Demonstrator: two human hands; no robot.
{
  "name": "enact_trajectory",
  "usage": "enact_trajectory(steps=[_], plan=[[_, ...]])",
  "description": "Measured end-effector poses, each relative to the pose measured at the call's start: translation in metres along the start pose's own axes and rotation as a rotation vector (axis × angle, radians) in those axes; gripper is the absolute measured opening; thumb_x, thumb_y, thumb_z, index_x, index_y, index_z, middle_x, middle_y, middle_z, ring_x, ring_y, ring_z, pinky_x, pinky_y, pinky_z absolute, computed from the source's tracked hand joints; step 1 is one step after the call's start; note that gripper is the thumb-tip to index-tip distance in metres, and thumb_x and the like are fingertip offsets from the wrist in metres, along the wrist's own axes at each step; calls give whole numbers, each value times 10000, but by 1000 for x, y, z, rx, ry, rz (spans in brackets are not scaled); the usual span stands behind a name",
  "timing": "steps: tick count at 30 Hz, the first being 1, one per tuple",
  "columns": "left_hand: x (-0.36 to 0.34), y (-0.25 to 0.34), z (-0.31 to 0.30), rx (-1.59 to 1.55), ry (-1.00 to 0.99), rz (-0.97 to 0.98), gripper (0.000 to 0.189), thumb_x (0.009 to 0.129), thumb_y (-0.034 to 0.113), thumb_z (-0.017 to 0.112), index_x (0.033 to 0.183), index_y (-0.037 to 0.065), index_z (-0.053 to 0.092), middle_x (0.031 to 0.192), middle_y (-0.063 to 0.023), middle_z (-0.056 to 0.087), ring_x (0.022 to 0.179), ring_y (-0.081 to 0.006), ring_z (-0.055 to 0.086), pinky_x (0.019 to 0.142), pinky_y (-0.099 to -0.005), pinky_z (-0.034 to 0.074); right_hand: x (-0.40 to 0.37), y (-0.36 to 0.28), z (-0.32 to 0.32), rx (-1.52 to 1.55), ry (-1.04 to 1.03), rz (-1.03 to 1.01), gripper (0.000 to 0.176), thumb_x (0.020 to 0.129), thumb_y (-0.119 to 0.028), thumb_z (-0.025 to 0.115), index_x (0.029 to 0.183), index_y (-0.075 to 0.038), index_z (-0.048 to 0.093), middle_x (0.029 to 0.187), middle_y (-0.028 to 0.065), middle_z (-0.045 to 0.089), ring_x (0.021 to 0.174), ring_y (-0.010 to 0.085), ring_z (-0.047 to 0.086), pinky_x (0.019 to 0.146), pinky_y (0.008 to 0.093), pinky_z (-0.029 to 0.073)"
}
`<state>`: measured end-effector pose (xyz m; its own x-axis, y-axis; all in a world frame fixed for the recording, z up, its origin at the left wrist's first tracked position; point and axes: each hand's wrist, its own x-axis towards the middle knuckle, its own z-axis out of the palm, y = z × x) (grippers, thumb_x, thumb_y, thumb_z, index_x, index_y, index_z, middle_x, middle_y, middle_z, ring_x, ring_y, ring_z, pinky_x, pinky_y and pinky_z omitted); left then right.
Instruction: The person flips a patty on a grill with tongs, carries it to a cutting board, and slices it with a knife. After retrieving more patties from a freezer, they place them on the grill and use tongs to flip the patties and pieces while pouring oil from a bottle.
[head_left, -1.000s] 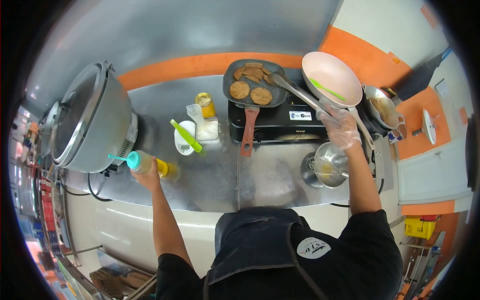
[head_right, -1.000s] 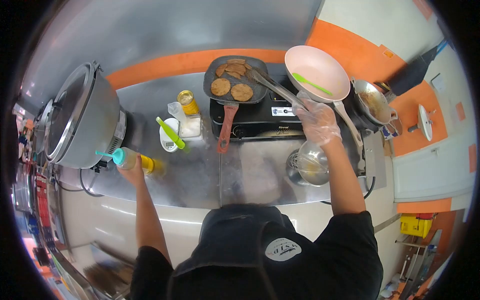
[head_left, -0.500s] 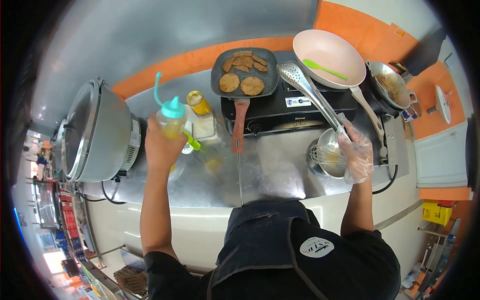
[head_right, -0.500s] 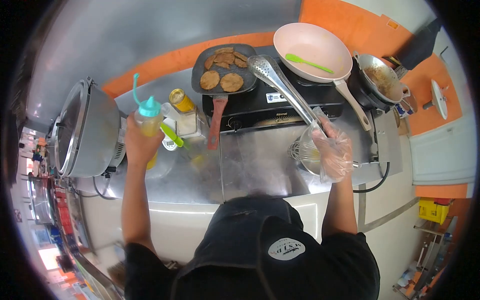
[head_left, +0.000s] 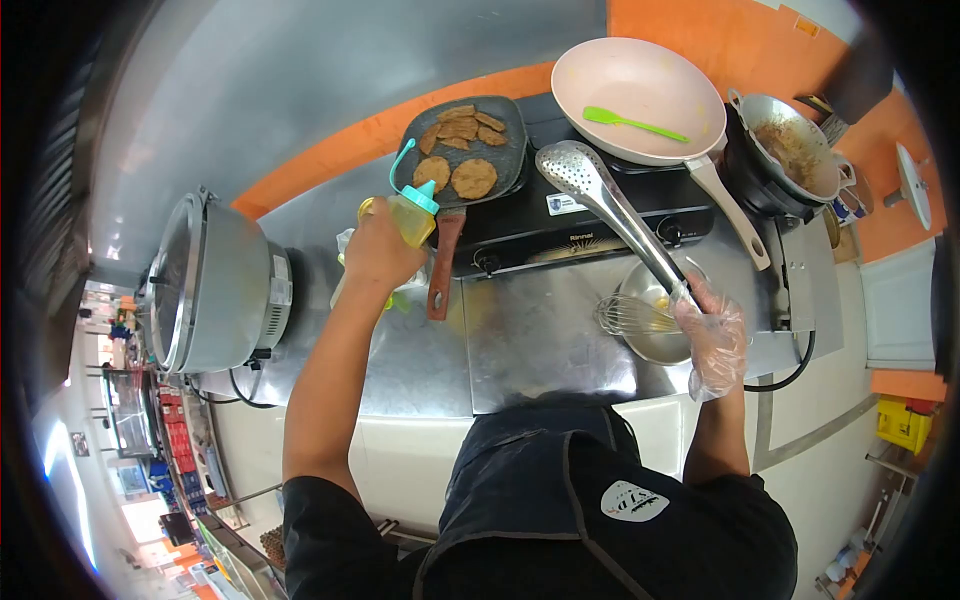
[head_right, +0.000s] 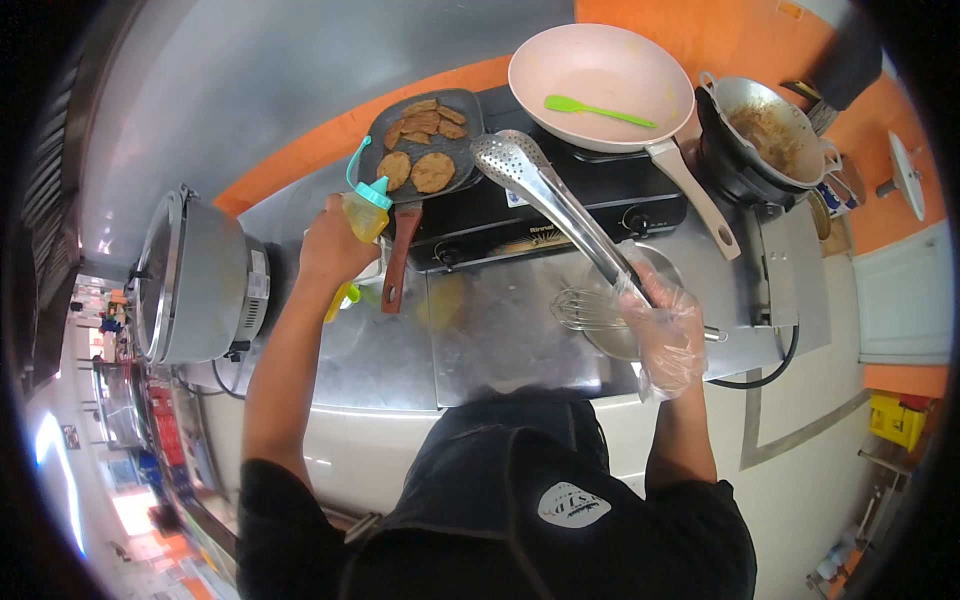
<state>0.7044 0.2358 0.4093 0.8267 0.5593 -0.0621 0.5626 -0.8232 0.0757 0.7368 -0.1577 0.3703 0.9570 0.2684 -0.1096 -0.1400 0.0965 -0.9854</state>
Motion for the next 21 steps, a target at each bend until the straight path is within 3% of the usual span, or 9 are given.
enact_trajectory(steps=[8, 11, 21], plan=[[13, 18, 5, 128, -22, -17, 715, 629, 239, 812, 1187, 28, 416, 1068, -222, 626, 1014, -405, 629, 864, -477, 522, 16, 4, -23, -43, -94, 12, 372, 886, -73, 669, 1243, 19, 614, 987, 3, 649, 839, 55, 543, 784, 205, 446], [10, 32, -6, 104, -51, -100, 735, 633, 217, 812, 1210, 21, 401, 1156, -210, 614, 1067, -377, 626, 868, -446, 534, 22, 2, -29, -12, -131, 40, 370, 890, -69, 667, 1245, 18, 613, 976, 1, 652, 832, 56, 546, 776, 209, 450], [35, 16, -5, 140, -88, -246, 809, 621, 305, 842, 1223, -2, 396, 1124, -200, 645, 1077, -351, 635, 909, -417, 529, 35, 0, -32, 28, -202, 75, 371, 899, -99, 672, 1244, 23, 610, 999, 10, 647, 877, 71, 549, 812, 222, 448]])
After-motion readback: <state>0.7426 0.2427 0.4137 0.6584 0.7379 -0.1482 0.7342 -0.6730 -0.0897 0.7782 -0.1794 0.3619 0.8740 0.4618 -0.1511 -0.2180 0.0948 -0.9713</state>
